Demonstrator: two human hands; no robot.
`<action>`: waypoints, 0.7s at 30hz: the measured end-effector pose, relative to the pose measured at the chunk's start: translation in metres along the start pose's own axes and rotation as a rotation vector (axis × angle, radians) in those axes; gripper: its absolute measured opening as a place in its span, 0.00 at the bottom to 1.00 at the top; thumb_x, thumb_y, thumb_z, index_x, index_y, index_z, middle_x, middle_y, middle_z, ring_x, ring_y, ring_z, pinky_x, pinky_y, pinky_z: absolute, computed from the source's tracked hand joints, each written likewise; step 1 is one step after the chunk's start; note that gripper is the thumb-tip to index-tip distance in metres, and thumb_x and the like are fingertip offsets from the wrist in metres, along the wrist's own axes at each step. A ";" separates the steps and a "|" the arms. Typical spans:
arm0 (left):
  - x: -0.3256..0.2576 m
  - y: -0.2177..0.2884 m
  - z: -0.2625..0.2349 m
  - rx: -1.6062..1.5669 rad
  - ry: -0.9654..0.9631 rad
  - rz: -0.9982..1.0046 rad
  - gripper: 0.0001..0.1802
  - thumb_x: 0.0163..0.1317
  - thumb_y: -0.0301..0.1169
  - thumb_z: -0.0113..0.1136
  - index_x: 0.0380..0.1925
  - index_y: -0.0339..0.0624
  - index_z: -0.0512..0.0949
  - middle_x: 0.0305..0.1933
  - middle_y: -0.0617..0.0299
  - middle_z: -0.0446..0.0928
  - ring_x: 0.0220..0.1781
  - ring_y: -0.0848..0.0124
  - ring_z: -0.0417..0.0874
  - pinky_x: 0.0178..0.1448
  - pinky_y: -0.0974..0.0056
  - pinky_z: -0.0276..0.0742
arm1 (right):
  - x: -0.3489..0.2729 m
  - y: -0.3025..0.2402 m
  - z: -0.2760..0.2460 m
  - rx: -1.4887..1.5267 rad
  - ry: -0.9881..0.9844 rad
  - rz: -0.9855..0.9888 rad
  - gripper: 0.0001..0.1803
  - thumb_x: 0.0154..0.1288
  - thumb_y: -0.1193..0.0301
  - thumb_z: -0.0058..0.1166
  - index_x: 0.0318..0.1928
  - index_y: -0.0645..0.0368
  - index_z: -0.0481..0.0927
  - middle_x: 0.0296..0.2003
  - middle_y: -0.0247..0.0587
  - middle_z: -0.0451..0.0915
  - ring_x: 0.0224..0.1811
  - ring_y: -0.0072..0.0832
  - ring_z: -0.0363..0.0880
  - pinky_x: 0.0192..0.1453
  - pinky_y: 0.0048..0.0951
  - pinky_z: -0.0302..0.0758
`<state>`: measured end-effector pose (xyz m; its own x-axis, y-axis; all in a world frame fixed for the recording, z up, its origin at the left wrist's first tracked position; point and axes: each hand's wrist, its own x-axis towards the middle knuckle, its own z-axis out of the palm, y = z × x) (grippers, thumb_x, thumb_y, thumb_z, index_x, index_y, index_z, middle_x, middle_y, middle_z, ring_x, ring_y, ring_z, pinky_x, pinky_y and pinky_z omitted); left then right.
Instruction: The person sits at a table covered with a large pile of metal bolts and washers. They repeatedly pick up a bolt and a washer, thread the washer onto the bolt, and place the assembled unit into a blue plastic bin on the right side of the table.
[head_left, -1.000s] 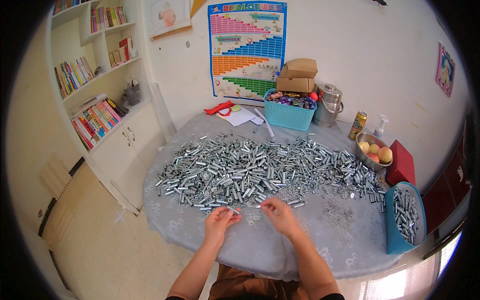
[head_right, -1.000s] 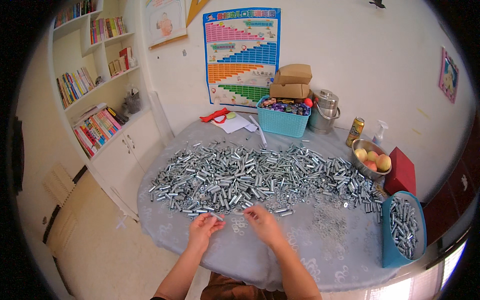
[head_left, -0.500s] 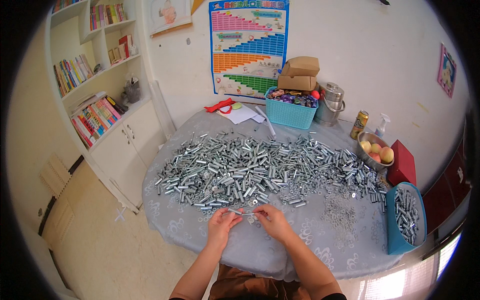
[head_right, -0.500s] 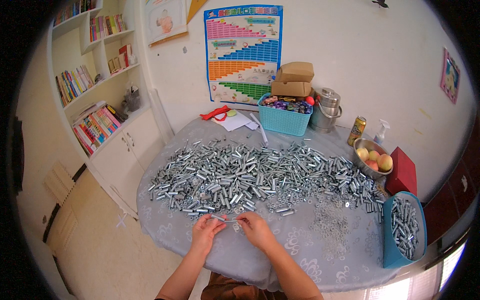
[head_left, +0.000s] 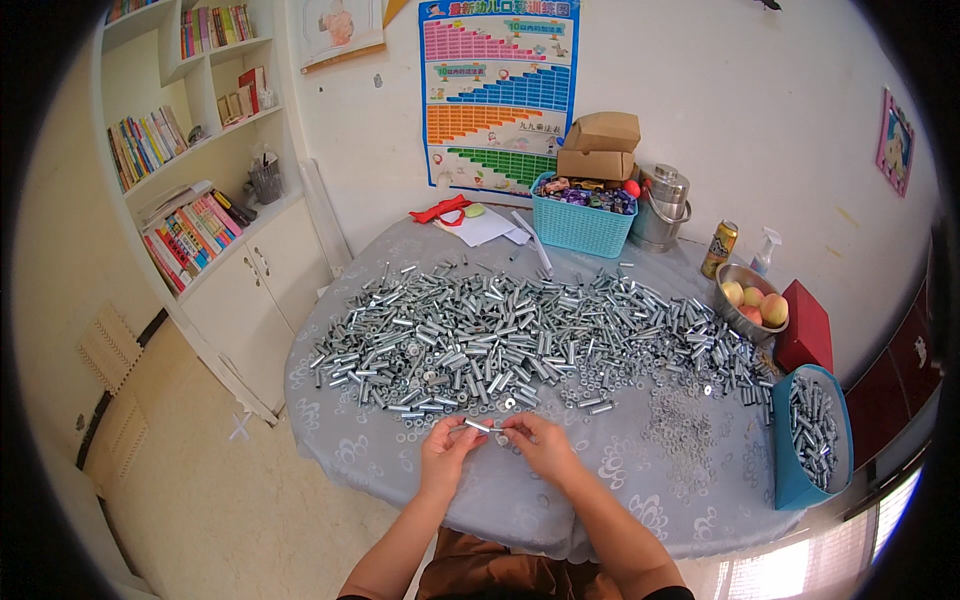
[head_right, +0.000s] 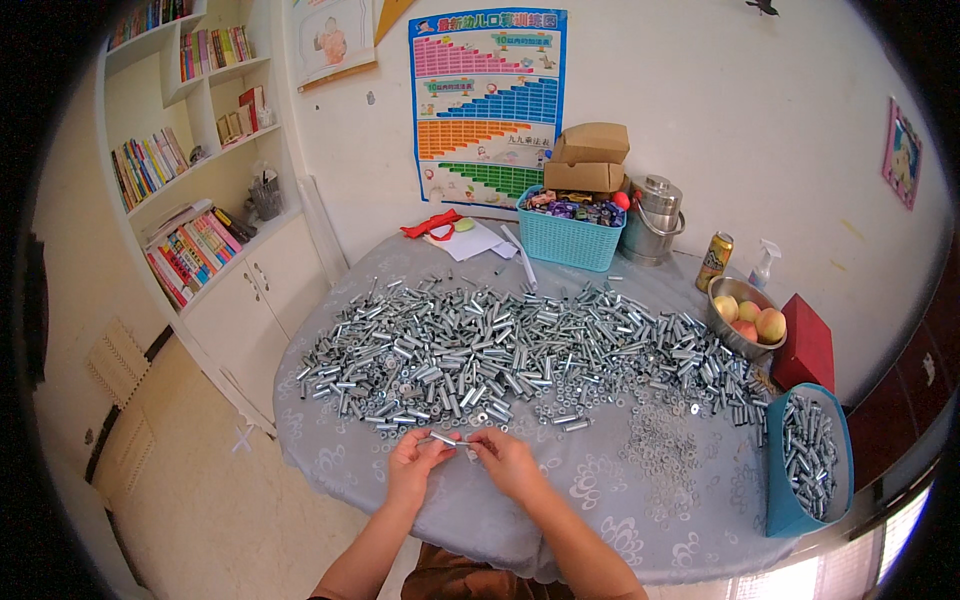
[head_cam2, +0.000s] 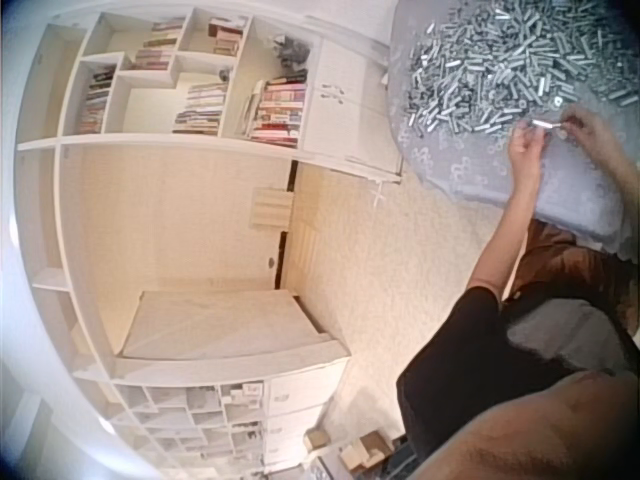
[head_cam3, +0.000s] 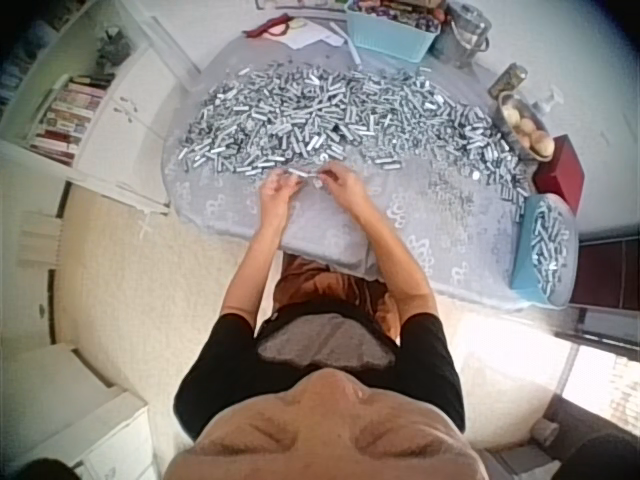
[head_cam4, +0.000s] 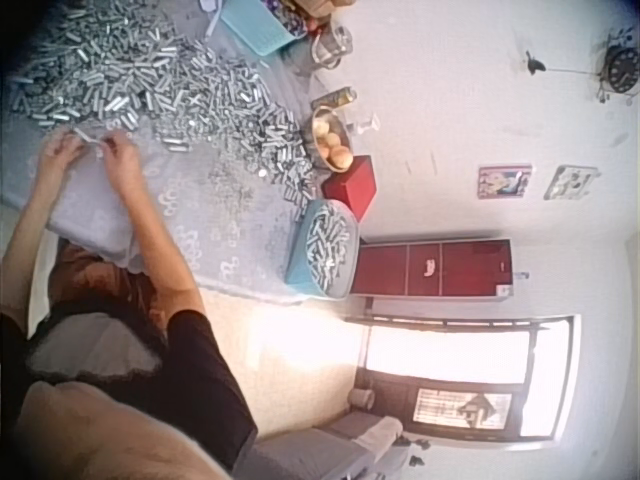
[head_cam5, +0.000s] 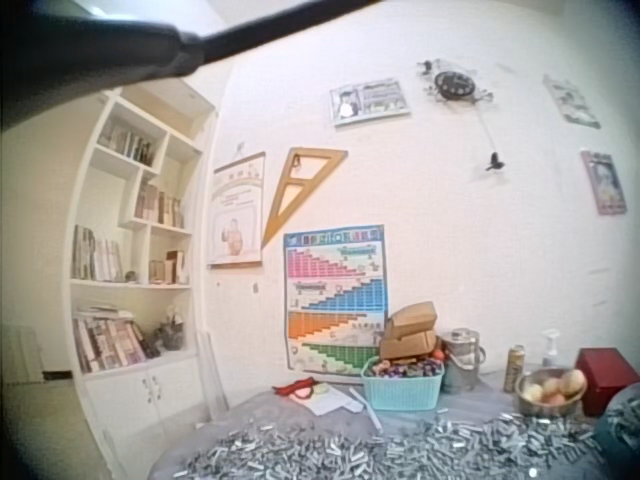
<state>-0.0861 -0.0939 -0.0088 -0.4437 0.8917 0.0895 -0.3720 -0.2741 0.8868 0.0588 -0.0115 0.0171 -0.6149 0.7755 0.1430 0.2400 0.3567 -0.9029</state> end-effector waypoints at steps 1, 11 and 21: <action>-0.001 0.000 0.001 0.030 -0.004 0.016 0.10 0.61 0.22 0.51 0.42 0.35 0.68 0.44 0.49 0.77 0.44 0.70 0.78 0.50 0.67 0.75 | 0.000 0.002 0.003 0.134 0.003 0.043 0.12 0.60 0.77 0.52 0.45 0.62 0.74 0.34 0.38 0.79 0.32 0.21 0.74 0.37 0.21 0.71; -0.002 -0.006 0.003 0.121 0.027 0.155 0.11 0.59 0.21 0.53 0.42 0.36 0.68 0.41 0.58 0.77 0.41 0.76 0.77 0.46 0.72 0.73 | 0.000 0.013 0.010 0.455 -0.103 0.190 0.27 0.61 0.82 0.47 0.61 0.59 0.62 0.43 0.45 0.78 0.41 0.25 0.78 0.46 0.23 0.74; -0.008 -0.011 0.005 0.237 -0.039 0.117 0.09 0.57 0.21 0.56 0.38 0.35 0.72 0.39 0.61 0.75 0.41 0.76 0.77 0.41 0.73 0.74 | -0.007 -0.007 0.012 0.639 -0.093 0.022 0.30 0.60 0.82 0.48 0.63 0.58 0.59 0.47 0.46 0.75 0.42 0.23 0.76 0.46 0.22 0.74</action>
<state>-0.0746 -0.0964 -0.0171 -0.4387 0.8736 0.2107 -0.1173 -0.2881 0.9504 0.0521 -0.0261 0.0178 -0.6843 0.7205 0.1123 -0.2236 -0.0608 -0.9728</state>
